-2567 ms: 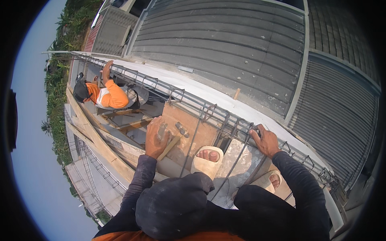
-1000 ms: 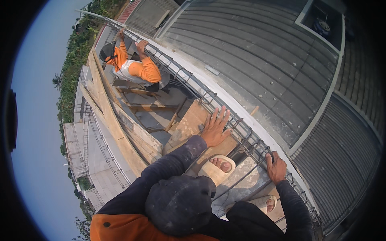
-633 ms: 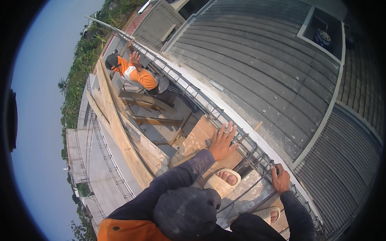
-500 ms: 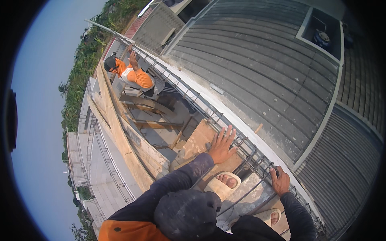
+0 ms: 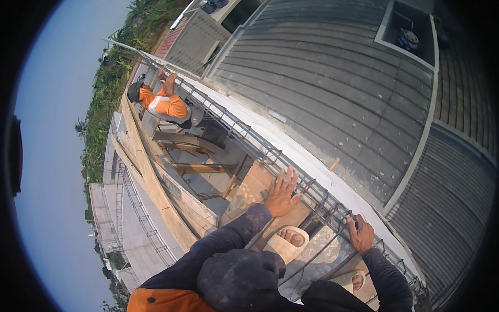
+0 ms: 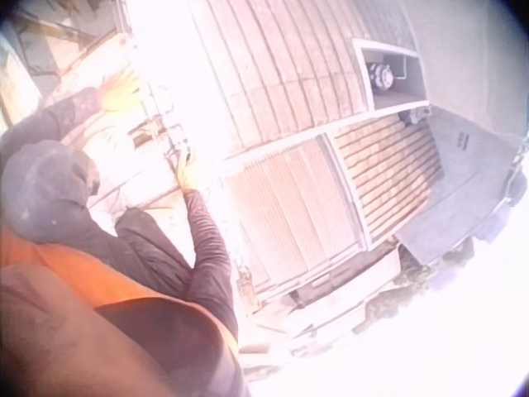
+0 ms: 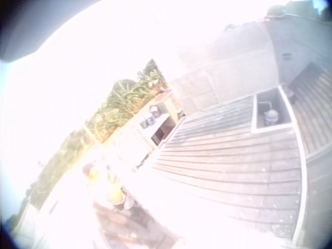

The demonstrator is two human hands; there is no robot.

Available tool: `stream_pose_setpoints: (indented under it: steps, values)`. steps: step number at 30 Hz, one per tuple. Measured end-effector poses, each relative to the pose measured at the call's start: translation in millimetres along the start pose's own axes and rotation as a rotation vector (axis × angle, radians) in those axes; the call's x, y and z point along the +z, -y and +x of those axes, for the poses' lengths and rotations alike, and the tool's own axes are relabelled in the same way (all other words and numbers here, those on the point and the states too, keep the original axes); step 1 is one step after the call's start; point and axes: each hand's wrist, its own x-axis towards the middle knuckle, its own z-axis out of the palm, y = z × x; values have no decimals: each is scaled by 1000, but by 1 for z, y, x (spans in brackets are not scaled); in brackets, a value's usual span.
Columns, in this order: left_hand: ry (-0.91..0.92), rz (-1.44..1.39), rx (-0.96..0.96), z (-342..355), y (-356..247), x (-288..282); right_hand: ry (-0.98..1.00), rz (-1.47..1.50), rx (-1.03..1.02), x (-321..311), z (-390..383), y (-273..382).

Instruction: The person works with another person to position a long wooden board against a rebar structure on a construction site, then moves to another area of the structure and handles rebar ties.

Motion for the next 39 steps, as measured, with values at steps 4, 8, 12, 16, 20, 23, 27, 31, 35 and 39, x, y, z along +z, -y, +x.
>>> stream_pose_setpoints:
  steps: [4, 8, 12, 16, 20, 23, 27, 31, 35, 39]
  values:
    - [3, 26, 19, 2, -4, -1, 7, 8, -9, -1, -1, -6]
    - [65, 0, -16, 2, -2, -2, 58, -49, -2, -8, 3, 8]
    - [110, 5, -12, 5, 0, -5, 11, -45, -26, 5, 0, -6]
    - [49, 11, -30, -9, 4, -6, 21, -7, 16, 7, -2, 5]
    - [72, 40, -58, 5, -8, -26, 5, 91, 36, 1, -3, -5]
    - [71, -10, 20, 11, -7, -3, 58, 147, 82, -9, 2, -24]
    - [-2, 30, 48, 2, -2, 9, 87, -30, -14, -82, 18, -48]
    - [-4, 139, 137, 16, -1, 5, -234, -100, -92, -187, -36, -79]
    - [120, 154, 180, 15, 9, -11, -406, -88, -57, -248, -126, -79]
    - [392, 86, 166, 43, 10, -68, -534, 255, 234, -237, -236, -100]
